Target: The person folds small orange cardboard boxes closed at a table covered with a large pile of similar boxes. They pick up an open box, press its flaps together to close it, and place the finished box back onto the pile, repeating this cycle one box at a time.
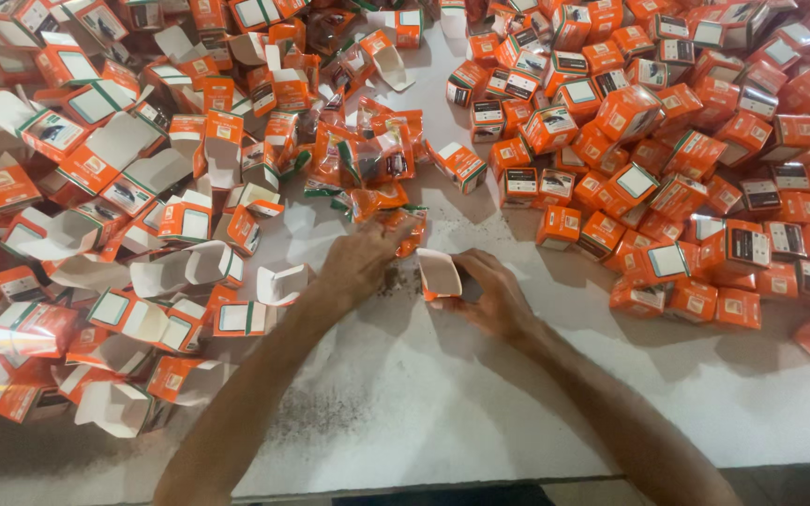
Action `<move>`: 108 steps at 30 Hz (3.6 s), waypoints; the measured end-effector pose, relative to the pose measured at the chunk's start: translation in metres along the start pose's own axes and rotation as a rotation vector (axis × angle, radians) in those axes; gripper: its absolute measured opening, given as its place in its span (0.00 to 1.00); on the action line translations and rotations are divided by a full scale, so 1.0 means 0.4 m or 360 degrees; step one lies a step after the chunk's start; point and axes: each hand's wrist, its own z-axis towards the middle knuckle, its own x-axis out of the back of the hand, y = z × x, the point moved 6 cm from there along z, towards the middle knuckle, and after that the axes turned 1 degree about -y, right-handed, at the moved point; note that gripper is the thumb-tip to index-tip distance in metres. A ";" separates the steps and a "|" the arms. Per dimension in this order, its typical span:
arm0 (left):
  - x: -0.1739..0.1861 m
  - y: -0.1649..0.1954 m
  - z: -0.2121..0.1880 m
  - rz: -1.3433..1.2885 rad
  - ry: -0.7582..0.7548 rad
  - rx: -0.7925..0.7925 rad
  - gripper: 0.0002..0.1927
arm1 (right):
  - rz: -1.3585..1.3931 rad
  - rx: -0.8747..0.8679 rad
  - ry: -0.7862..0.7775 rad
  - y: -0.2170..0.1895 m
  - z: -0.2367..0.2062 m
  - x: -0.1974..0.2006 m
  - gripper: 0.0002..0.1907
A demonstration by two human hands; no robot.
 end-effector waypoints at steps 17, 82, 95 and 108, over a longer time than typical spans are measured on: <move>0.017 0.143 -0.216 -0.0618 0.1334 -0.0803 0.21 | -0.0090 0.0045 0.0032 0.038 -0.001 -0.050 0.29; -0.018 0.116 -0.127 -0.1003 0.0772 -0.0544 0.13 | -0.0146 -0.0121 -0.0015 0.063 -0.026 -0.071 0.33; 0.094 0.060 -0.341 0.0259 0.1128 -0.0082 0.20 | -0.0690 0.0266 0.0528 -0.033 -0.005 0.042 0.41; 0.057 0.103 -0.191 -0.0765 0.0871 -0.0518 0.15 | 0.0305 0.0090 -0.0354 0.029 -0.016 -0.109 0.42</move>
